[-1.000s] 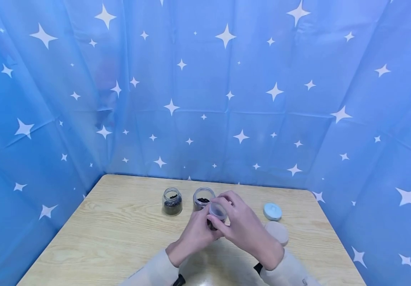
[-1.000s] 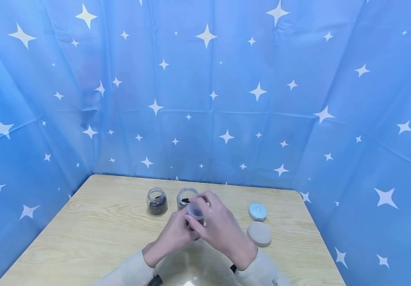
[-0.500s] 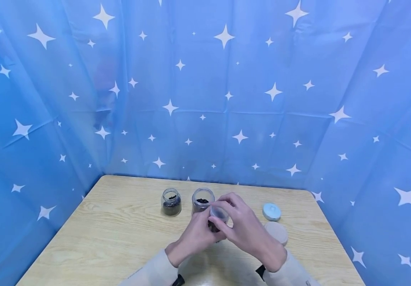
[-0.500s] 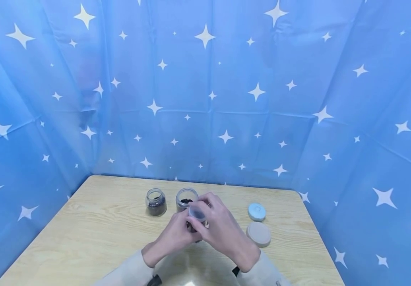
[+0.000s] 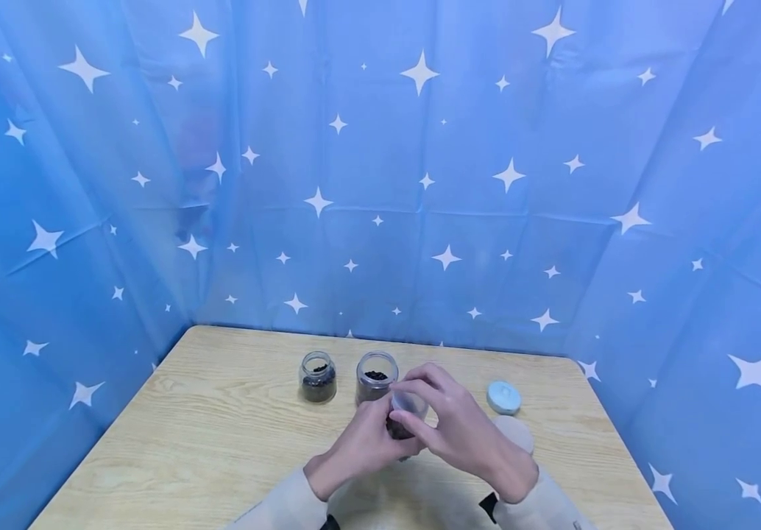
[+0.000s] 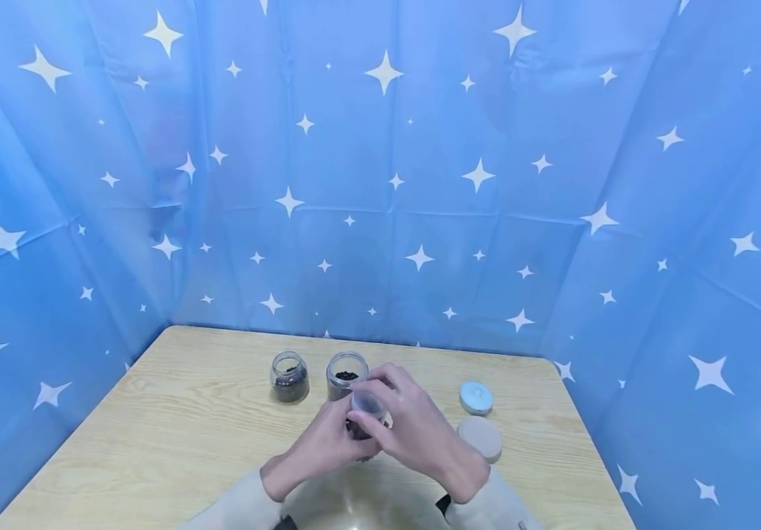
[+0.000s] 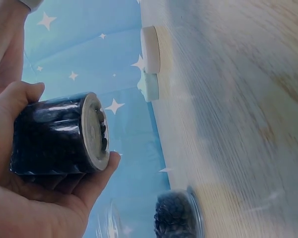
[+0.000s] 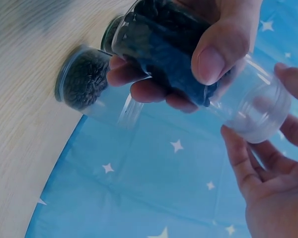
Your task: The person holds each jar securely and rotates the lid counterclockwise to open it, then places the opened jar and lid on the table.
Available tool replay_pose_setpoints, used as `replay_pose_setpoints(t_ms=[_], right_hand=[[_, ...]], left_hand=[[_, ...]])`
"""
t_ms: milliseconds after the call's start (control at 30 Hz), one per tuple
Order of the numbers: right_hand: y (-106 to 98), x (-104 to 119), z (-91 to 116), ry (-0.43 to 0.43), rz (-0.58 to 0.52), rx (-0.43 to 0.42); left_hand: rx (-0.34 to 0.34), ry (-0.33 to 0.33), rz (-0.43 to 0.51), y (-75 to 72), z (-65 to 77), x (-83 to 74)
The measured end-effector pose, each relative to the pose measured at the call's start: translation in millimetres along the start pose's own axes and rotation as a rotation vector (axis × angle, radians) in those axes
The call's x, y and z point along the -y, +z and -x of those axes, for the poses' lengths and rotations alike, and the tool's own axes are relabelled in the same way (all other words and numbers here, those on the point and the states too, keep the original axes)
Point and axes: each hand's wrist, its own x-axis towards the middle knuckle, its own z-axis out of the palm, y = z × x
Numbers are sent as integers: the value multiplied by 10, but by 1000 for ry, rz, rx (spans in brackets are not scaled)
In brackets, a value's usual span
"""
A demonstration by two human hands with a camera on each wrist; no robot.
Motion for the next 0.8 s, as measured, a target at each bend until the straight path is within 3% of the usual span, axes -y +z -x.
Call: replay_pose_setpoints(t_ms=[167, 467, 800], right_hand=[[-15, -6, -13, 4, -20, 21], [-26, -53, -13, -97, -41, -6], [-28, -113, 9, -153, -61, 10]], left_hand=[[27, -17, 38, -6, -6, 14], [50, -12, 49, 15, -12, 41], [86, -18, 112, 18, 6, 32]])
